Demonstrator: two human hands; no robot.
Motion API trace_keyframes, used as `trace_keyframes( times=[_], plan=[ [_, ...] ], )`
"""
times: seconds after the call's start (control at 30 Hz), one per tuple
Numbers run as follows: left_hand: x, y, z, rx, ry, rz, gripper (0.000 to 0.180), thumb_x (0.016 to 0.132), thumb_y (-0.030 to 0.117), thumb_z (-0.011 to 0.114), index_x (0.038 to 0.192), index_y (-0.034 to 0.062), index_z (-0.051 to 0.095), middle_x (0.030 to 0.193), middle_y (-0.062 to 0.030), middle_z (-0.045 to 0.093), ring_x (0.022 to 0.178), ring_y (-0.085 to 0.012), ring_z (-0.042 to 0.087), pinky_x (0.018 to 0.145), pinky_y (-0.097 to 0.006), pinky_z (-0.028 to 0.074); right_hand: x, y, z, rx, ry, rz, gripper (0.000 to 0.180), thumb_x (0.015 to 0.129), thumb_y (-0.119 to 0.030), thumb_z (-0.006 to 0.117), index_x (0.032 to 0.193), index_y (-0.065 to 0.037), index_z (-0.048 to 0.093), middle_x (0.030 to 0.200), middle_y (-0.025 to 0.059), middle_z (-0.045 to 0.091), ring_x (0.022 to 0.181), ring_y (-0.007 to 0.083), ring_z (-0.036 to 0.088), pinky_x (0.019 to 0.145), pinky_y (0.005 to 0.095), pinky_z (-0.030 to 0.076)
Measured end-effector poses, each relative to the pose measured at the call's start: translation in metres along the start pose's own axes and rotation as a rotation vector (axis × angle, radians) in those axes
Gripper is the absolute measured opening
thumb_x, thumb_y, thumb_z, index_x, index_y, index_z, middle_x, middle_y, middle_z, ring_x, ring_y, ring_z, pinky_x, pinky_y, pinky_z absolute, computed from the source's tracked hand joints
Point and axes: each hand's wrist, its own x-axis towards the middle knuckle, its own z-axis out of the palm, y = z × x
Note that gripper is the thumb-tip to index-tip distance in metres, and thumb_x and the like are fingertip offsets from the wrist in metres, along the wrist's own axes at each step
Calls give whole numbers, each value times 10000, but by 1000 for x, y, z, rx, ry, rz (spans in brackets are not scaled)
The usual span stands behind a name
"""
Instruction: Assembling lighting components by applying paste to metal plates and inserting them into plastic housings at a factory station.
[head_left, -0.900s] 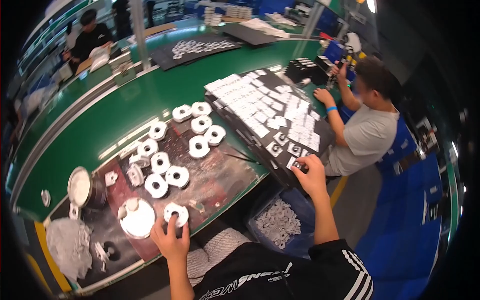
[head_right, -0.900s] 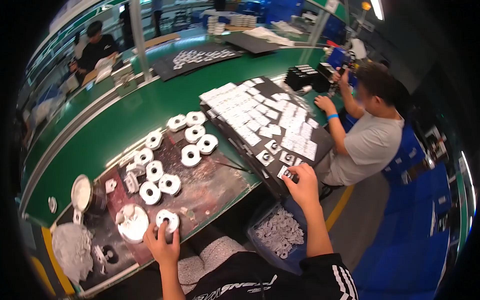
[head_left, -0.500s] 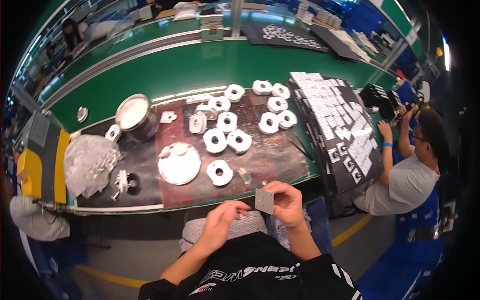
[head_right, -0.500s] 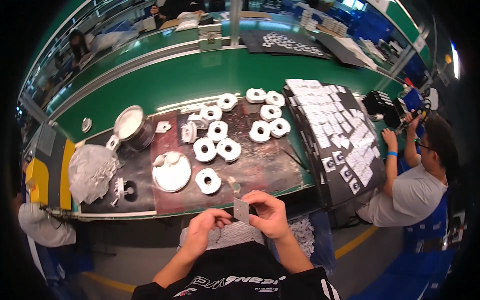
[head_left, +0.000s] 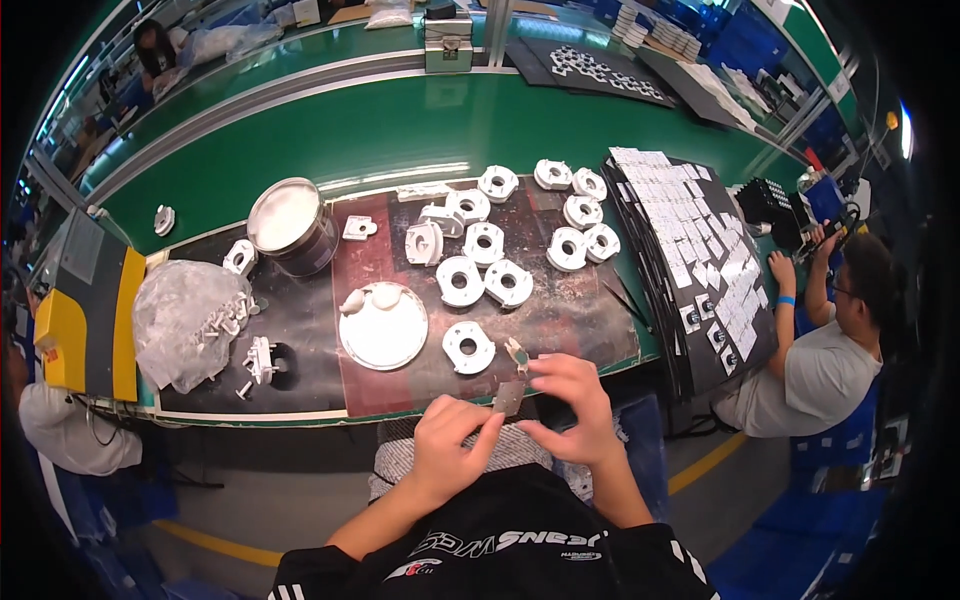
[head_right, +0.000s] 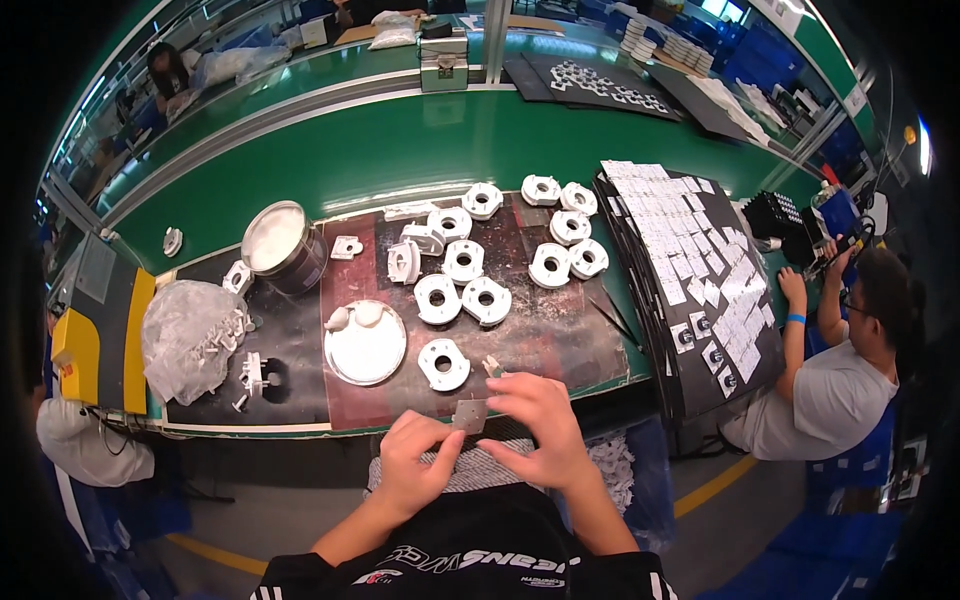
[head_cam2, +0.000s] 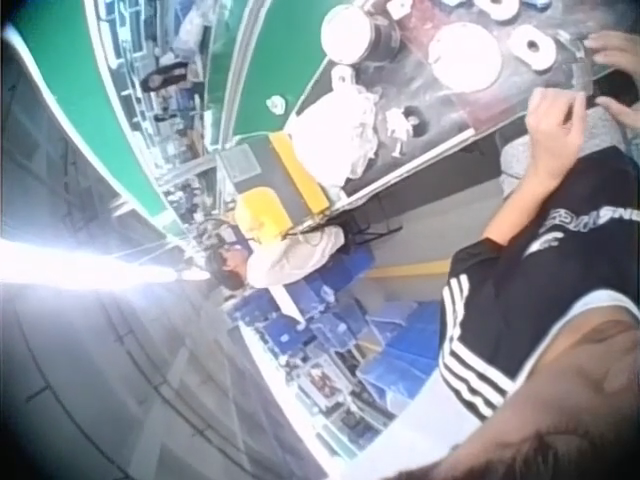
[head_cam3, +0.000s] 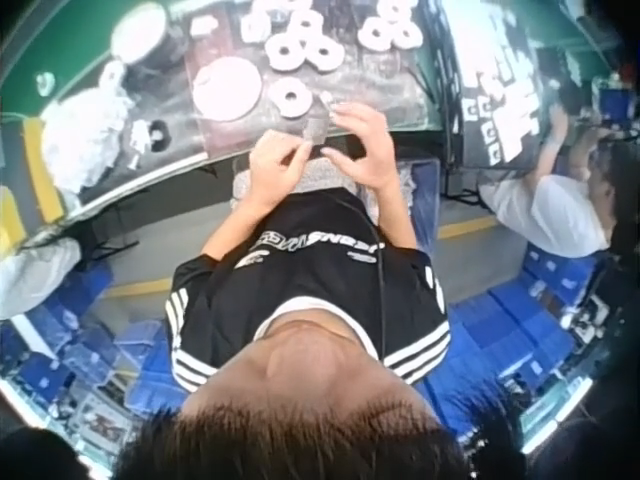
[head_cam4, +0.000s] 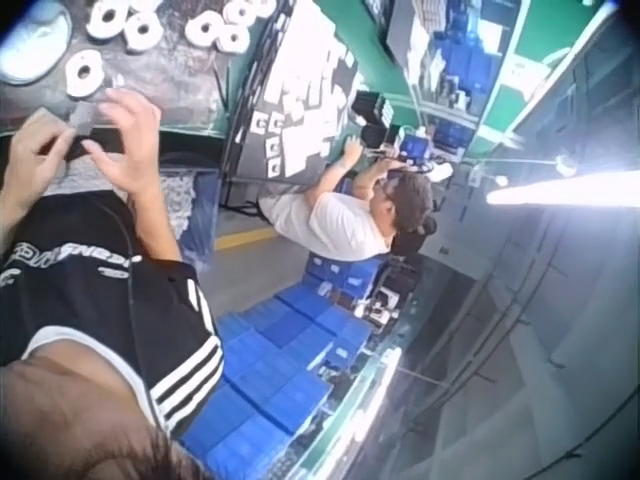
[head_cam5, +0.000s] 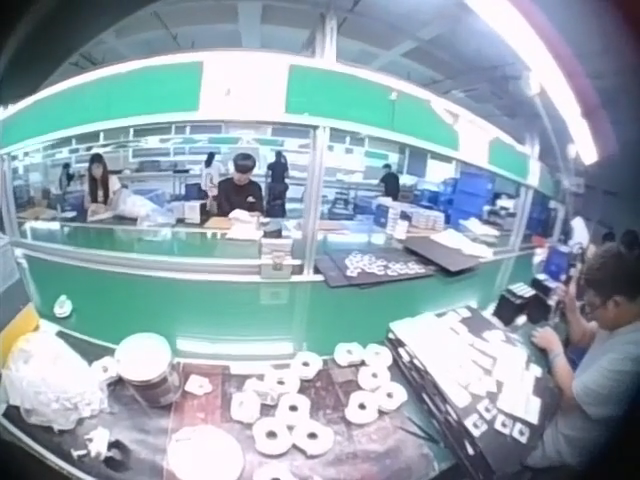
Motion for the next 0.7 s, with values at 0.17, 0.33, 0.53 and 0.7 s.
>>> trace_keyframes(
  times=[0.17,0.33,0.53,0.7],
  plan=[
    [17,2,-1,129,18,124,81,843,64,788,888,62,721,851,-58,705,760,-275,620,699,-388,467,7,8,17,-109,-14,-104,426,726,-104,897,1118,-77,734,1213,77,743,1127,296,707,941,409,512],
    [20,-8,0,132,-10,87,135,828,111,813,905,67,711,847,-53,687,772,-267,619,720,-384,467,6,26,29,-2,6,-62,435,727,-69,896,1128,-47,729,1190,110,747,1096,309,725,916,414,572],
    [42,-36,-10,553,46,-115,804,664,367,949,1327,75,601,1311,-161,543,1181,-349,507,916,-453,439,38,56,18,-17,-185,-44,428,747,-57,888,1142,-44,724,1208,140,751,1065,322,734,917,415,582],
    [48,-65,1,577,-51,-131,812,616,371,949,1297,72,622,1270,-104,565,1136,-312,514,912,-454,390,70,61,24,-23,-375,-170,378,804,-84,846,1161,-51,726,1247,104,725,1103,310,699,940,423,542]
  ],
)
